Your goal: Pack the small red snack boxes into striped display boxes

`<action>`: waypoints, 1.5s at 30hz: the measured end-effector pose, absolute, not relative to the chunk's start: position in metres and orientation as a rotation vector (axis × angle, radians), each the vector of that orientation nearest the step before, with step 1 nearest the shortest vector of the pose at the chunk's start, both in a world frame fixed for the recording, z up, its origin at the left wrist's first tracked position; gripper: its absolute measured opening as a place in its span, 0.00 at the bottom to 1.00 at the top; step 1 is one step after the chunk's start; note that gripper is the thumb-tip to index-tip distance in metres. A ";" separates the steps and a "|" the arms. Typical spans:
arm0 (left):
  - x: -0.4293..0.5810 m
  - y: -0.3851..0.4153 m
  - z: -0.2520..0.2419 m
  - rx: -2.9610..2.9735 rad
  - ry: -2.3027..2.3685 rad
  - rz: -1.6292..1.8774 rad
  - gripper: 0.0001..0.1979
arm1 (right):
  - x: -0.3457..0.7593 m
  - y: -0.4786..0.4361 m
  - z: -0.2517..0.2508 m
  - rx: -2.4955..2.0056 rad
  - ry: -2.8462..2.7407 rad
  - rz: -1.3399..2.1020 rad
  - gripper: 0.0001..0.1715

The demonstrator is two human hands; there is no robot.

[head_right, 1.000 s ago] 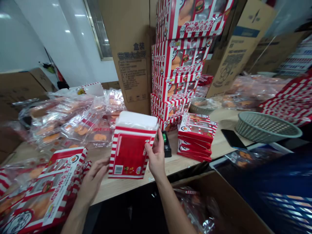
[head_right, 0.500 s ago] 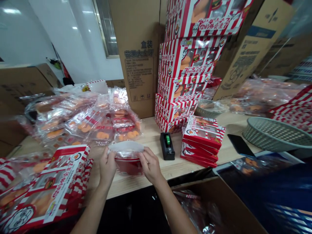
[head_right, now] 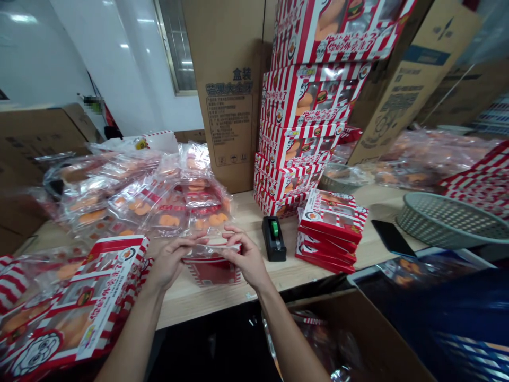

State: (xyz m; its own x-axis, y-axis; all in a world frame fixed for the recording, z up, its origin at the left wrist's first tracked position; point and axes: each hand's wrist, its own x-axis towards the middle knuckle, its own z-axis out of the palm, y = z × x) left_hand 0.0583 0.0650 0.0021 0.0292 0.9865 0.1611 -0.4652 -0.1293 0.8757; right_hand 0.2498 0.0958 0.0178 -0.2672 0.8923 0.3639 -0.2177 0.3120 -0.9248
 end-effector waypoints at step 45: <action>0.052 0.075 -0.004 1.177 0.761 1.347 0.10 | 0.261 0.079 0.007 -0.669 -1.382 1.385 0.16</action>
